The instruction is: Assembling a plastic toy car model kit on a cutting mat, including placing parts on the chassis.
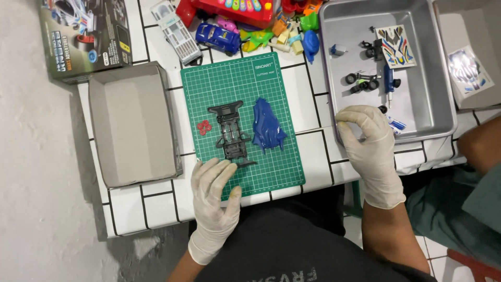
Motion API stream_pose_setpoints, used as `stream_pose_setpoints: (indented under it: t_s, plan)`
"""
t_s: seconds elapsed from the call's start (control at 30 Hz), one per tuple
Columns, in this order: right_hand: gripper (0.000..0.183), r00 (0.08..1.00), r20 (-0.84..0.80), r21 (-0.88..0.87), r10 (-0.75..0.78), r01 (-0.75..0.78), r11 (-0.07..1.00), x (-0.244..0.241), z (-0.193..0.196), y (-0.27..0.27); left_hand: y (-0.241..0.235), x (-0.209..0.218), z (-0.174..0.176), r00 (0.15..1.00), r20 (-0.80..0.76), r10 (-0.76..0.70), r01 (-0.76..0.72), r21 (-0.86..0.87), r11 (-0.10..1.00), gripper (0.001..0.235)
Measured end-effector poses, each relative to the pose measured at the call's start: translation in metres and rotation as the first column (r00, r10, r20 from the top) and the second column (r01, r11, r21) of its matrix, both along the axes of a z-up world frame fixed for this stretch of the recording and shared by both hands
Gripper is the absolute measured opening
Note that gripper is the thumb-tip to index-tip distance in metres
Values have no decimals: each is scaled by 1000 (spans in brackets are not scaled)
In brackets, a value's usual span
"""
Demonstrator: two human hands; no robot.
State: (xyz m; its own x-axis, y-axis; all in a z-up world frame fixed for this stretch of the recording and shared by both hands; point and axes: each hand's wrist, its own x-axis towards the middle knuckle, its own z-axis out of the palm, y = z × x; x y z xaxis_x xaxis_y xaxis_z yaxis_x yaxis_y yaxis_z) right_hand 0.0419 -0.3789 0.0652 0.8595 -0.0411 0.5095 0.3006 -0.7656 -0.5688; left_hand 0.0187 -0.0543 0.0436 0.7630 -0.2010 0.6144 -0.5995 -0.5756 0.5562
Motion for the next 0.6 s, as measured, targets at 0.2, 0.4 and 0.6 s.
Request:
stream_pose_setpoints:
  t_s: [0.2,0.4,0.6]
  plan:
    - [26,948,-164,-162,-272,246,956,0,-3,-43,-45,17,4,963,41,-266,267,-27,963,32]
    - [29,889,-160,-378,-429,346,859,58,-8,-110,-71,15,-9,870,-64,-488,487,-39,873,26]
    - [29,889,-187,-594,-419,238,769,131,-49,-173,-74,14,-17,863,-76,-500,500,-17,866,27]
